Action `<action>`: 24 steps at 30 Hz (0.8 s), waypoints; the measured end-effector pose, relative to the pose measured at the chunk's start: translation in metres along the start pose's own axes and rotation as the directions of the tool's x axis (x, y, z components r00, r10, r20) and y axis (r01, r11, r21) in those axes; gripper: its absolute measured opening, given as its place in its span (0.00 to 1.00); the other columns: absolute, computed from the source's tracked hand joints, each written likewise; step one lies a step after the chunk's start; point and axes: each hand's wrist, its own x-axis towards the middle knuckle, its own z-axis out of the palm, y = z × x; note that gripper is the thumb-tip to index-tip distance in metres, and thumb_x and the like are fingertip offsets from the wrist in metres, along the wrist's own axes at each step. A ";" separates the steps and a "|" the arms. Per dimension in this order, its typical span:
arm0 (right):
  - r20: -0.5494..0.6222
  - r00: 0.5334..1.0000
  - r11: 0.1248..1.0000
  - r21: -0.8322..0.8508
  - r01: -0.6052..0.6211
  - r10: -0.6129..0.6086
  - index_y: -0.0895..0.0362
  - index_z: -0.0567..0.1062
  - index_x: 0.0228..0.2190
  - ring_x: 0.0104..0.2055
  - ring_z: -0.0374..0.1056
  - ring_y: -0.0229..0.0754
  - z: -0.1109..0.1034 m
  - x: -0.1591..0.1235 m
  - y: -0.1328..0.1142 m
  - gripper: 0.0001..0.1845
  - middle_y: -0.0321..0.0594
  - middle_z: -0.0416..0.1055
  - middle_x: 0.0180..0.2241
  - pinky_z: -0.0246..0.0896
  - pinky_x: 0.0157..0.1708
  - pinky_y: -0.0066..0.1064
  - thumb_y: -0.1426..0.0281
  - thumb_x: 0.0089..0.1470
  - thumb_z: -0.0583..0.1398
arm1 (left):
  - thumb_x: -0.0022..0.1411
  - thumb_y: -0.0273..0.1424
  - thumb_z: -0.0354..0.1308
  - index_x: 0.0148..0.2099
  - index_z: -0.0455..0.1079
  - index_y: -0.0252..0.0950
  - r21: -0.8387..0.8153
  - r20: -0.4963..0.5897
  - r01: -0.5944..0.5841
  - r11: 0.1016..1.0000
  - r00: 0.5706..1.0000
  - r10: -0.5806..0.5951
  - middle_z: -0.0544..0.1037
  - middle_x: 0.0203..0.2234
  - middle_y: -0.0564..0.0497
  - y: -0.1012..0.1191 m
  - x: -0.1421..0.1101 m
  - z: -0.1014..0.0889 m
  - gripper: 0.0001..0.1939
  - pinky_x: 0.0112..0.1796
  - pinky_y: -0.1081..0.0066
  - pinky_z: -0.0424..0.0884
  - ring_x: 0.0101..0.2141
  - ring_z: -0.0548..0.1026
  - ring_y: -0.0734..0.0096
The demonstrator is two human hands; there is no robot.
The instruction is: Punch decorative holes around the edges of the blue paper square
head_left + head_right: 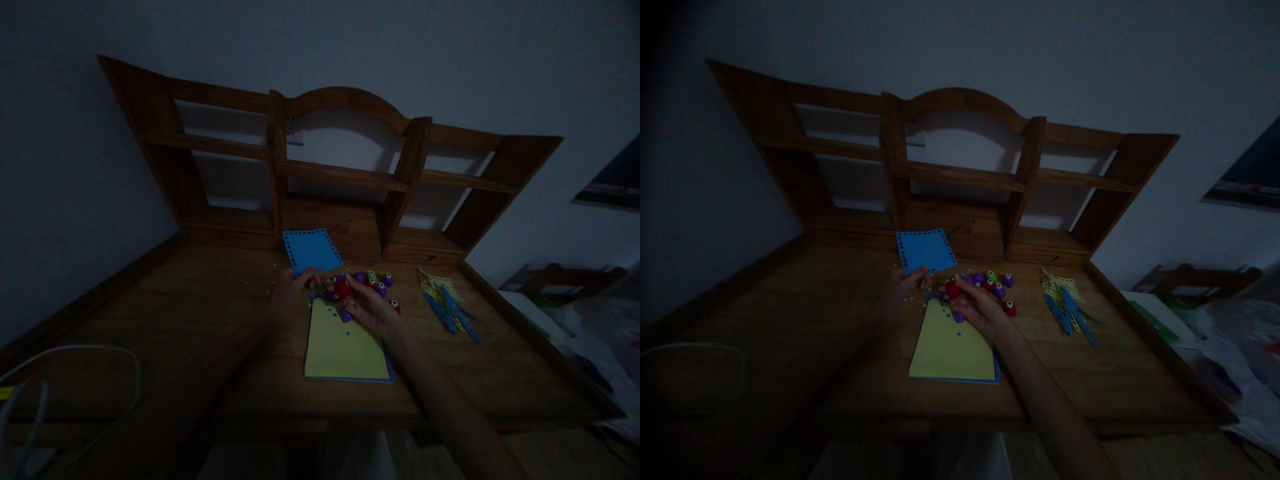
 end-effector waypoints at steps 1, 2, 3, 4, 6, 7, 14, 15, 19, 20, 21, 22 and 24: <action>0.005 1.000 1.000 0.007 0.000 0.000 0.58 0.76 0.36 0.27 0.69 0.31 -0.001 0.001 0.000 0.14 0.39 0.74 0.35 0.67 0.27 0.21 0.62 0.49 0.66 | 0.59 0.43 0.53 0.25 0.71 0.34 0.008 -0.008 -0.001 1.000 1.000 0.001 0.73 0.19 0.53 0.002 -0.002 0.001 0.19 0.29 0.74 0.66 0.23 0.70 0.73; 0.011 1.000 1.000 0.008 0.002 -0.002 0.58 0.76 0.36 0.27 0.69 0.31 -0.002 0.002 0.001 0.15 0.40 0.74 0.35 0.68 0.28 0.21 0.62 0.49 0.66 | 0.59 0.43 0.53 0.25 0.72 0.34 0.016 -0.018 -0.001 1.000 1.000 0.002 0.73 0.19 0.53 0.004 -0.004 0.003 0.19 0.28 0.74 0.66 0.23 0.70 0.73; 0.015 1.000 1.000 0.006 0.007 -0.007 0.58 0.76 0.37 0.28 0.69 0.32 -0.002 0.003 0.001 0.15 0.40 0.74 0.35 0.68 0.28 0.21 0.63 0.49 0.67 | 0.59 0.43 0.54 0.25 0.72 0.34 0.021 -0.030 -0.001 1.000 1.000 0.002 0.72 0.19 0.53 0.005 -0.007 0.005 0.19 0.28 0.74 0.65 0.22 0.70 0.73; 0.015 1.000 1.000 0.001 0.012 -0.012 0.59 0.76 0.37 0.28 0.70 0.32 -0.003 0.004 0.002 0.16 0.40 0.74 0.34 0.69 0.29 0.22 0.63 0.48 0.67 | 0.59 0.43 0.54 0.24 0.72 0.34 0.025 -0.042 -0.003 1.000 0.999 0.004 0.73 0.19 0.52 0.007 -0.009 0.007 0.19 0.28 0.74 0.65 0.22 0.70 0.73; 0.009 1.000 1.000 -0.011 0.014 -0.014 0.59 0.75 0.37 0.28 0.70 0.33 -0.005 0.006 0.003 0.16 0.40 0.74 0.33 0.69 0.30 0.23 0.63 0.47 0.67 | 0.60 0.43 0.54 0.24 0.72 0.34 0.044 -0.047 -0.008 0.999 0.999 0.010 0.72 0.19 0.52 0.009 -0.013 0.011 0.19 0.27 0.74 0.65 0.22 0.70 0.73; 0.007 1.000 1.000 -0.018 0.013 -0.013 0.59 0.75 0.36 0.28 0.70 0.34 -0.005 0.006 0.004 0.16 0.40 0.74 0.32 0.69 0.31 0.23 0.63 0.47 0.67 | 0.60 0.42 0.53 0.24 0.72 0.34 0.058 -0.045 -0.012 0.998 0.999 0.015 0.72 0.18 0.52 0.010 -0.015 0.013 0.20 0.27 0.74 0.65 0.22 0.70 0.73; 0.048 0.999 0.999 -0.048 0.024 -0.021 0.60 0.76 0.36 0.29 0.71 0.34 -0.005 0.006 0.005 0.15 0.41 0.75 0.34 0.69 0.32 0.23 0.63 0.49 0.66 | 0.61 0.44 0.53 0.24 0.71 0.34 0.137 0.022 -0.051 0.989 0.999 0.048 0.72 0.18 0.53 0.008 -0.020 0.018 0.21 0.27 0.74 0.65 0.22 0.70 0.74; 0.051 0.998 0.999 -0.045 0.024 -0.022 0.60 0.76 0.36 0.30 0.71 0.34 -0.005 0.006 0.005 0.15 0.42 0.75 0.35 0.69 0.32 0.23 0.63 0.50 0.66 | 0.61 0.44 0.53 0.24 0.71 0.34 0.137 0.023 -0.052 0.989 0.999 0.050 0.72 0.18 0.53 0.008 -0.020 0.018 0.21 0.27 0.74 0.65 0.22 0.70 0.73; 0.056 0.998 0.999 -0.030 0.025 -0.024 0.61 0.76 0.37 0.31 0.71 0.35 -0.005 0.006 0.005 0.15 0.42 0.75 0.35 0.69 0.34 0.23 0.64 0.50 0.65 | 0.61 0.44 0.53 0.24 0.71 0.33 0.141 0.027 -0.054 0.989 0.998 0.051 0.72 0.18 0.52 0.008 -0.020 0.018 0.21 0.27 0.74 0.65 0.22 0.70 0.73; 0.058 0.998 0.999 -0.031 0.022 -0.021 0.61 0.75 0.37 0.31 0.71 0.35 -0.006 0.006 0.005 0.15 0.43 0.75 0.35 0.69 0.34 0.23 0.63 0.50 0.66 | 0.61 0.44 0.53 0.24 0.71 0.33 0.139 0.034 -0.056 0.989 0.998 0.052 0.72 0.18 0.52 0.008 -0.020 0.017 0.21 0.28 0.74 0.65 0.22 0.70 0.73; 0.057 0.998 0.999 -0.033 0.020 -0.018 0.61 0.75 0.37 0.31 0.71 0.35 -0.006 0.006 0.006 0.16 0.43 0.75 0.35 0.69 0.34 0.23 0.63 0.50 0.66 | 0.61 0.44 0.52 0.25 0.72 0.33 0.137 0.039 -0.056 0.989 0.998 0.051 0.72 0.18 0.52 0.009 -0.020 0.017 0.21 0.28 0.74 0.65 0.22 0.70 0.73; 0.053 0.998 0.999 -0.034 0.020 -0.018 0.61 0.75 0.37 0.31 0.72 0.35 -0.006 0.006 0.006 0.16 0.43 0.75 0.34 0.69 0.34 0.23 0.63 0.49 0.66 | 0.61 0.44 0.52 0.25 0.72 0.33 0.133 0.044 -0.054 0.990 0.998 0.048 0.72 0.19 0.52 0.009 -0.020 0.017 0.22 0.28 0.74 0.65 0.22 0.70 0.73; 0.042 0.999 0.999 -0.029 0.021 -0.020 0.61 0.75 0.37 0.30 0.72 0.35 -0.006 0.007 0.006 0.17 0.42 0.75 0.34 0.69 0.33 0.24 0.63 0.48 0.67 | 0.61 0.45 0.52 0.25 0.72 0.33 0.132 0.052 -0.051 0.990 0.998 0.044 0.72 0.18 0.52 0.009 -0.020 0.016 0.22 0.28 0.74 0.65 0.22 0.70 0.73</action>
